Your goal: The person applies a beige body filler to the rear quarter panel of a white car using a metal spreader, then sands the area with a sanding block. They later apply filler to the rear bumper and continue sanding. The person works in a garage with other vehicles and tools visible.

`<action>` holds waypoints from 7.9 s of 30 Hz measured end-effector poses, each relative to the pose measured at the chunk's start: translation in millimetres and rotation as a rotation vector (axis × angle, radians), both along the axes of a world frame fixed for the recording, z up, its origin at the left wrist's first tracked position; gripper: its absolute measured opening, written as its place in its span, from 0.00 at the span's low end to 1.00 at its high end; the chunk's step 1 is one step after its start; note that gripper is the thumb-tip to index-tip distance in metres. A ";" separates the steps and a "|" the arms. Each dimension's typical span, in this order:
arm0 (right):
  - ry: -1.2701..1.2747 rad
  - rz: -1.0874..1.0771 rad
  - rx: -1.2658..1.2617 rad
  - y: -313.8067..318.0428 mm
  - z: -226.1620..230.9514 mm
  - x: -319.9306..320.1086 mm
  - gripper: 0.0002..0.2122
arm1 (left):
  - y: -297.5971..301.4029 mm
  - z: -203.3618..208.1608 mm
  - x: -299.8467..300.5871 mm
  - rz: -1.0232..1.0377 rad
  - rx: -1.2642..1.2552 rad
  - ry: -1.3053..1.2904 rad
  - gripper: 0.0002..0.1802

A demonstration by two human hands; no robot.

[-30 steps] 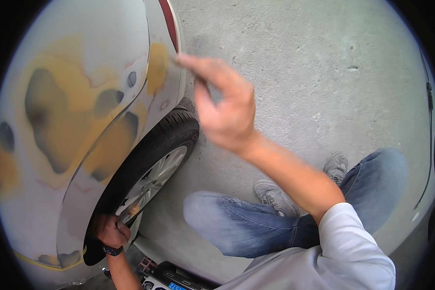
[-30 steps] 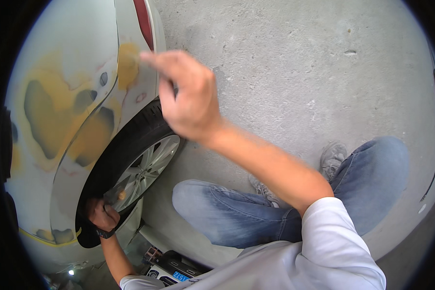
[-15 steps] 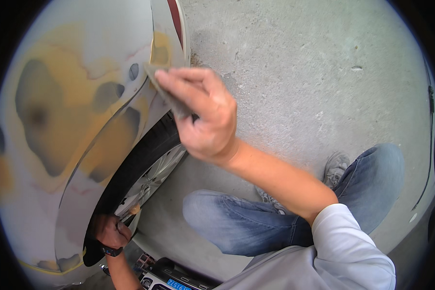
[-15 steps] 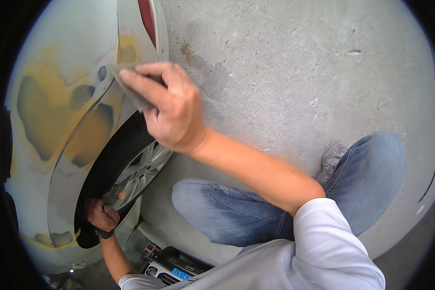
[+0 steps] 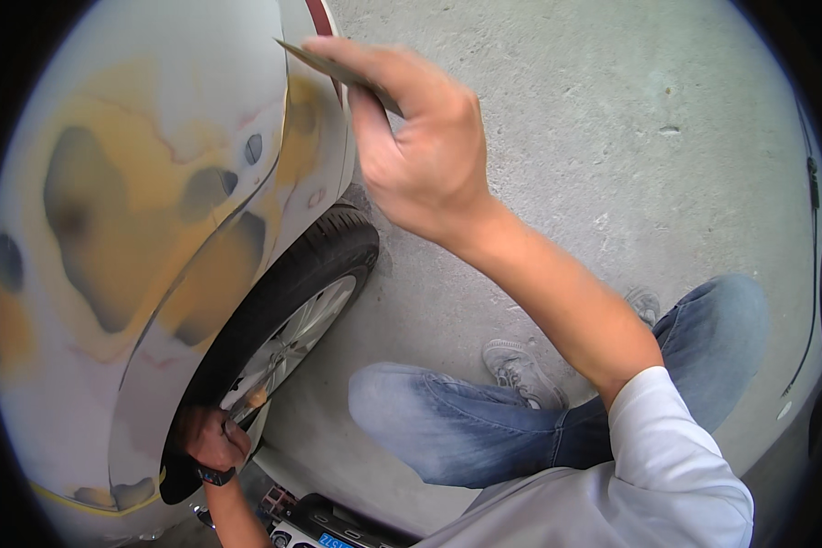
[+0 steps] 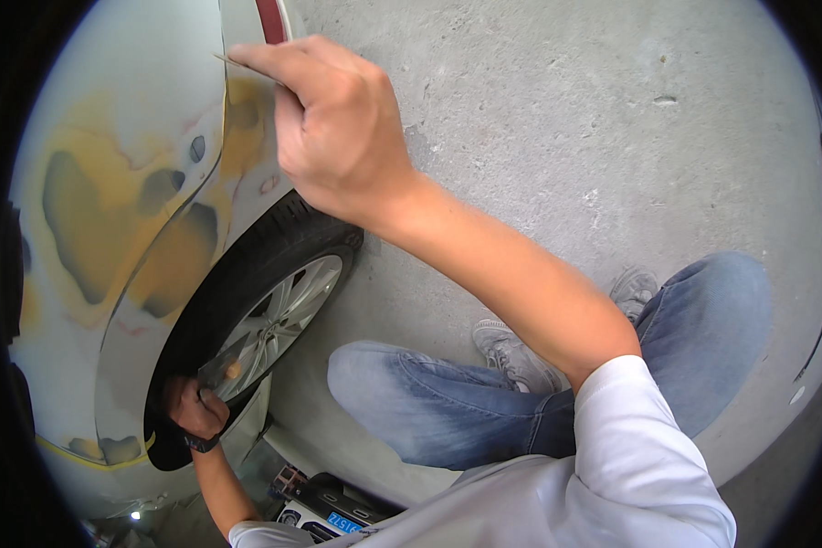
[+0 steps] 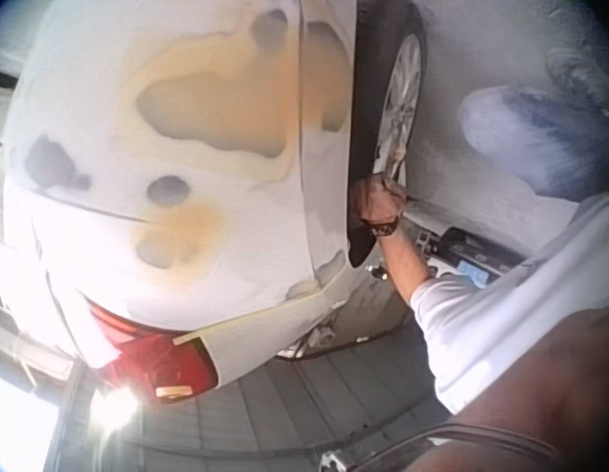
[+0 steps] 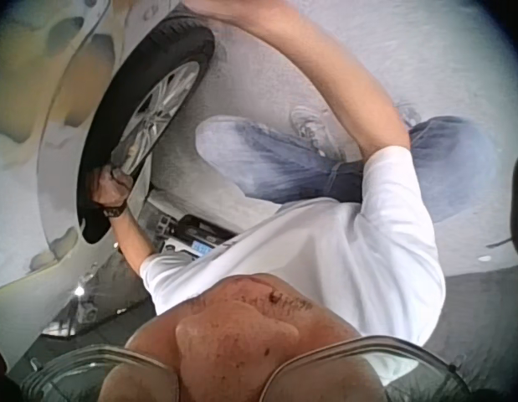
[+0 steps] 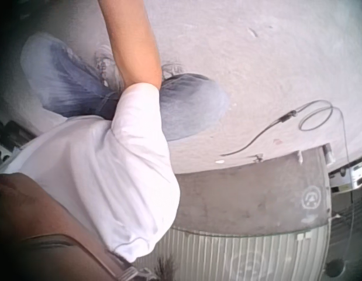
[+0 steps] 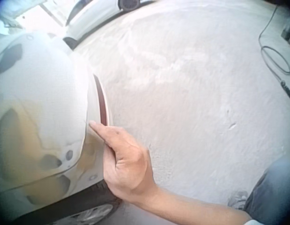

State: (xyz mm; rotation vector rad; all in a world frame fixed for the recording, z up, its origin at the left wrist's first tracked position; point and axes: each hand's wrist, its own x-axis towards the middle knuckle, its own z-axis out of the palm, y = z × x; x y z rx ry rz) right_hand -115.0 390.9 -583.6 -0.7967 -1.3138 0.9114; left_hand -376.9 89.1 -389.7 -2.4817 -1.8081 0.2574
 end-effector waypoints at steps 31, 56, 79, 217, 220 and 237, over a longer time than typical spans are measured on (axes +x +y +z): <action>-0.021 0.021 -0.101 -15.5 -0.5 3.8 0.17 | 13.9 -0.7 14.5 0.007 0.033 0.004 0.05; 0.164 0.023 -0.271 -67.6 -3.7 9.5 0.21 | 7.4 0.4 9.6 0.014 0.033 0.048 0.03; -0.265 0.741 0.875 -73.6 25.4 106.7 0.19 | 47.7 -116.8 227.5 1.258 0.165 -2.373 0.24; 0.006 0.286 -0.207 -110.6 -22.6 12.8 0.16 | 39.4 -155.2 217.5 0.741 0.195 -2.676 0.11; -0.126 0.364 -0.333 -84.7 -10.1 54.5 0.15 | 40.0 -151.9 217.5 0.893 0.156 -2.423 0.12; -0.687 0.502 -0.426 -158.3 396.7 262.5 0.24 | 34.2 204.4 338.5 0.988 -0.191 -1.804 0.19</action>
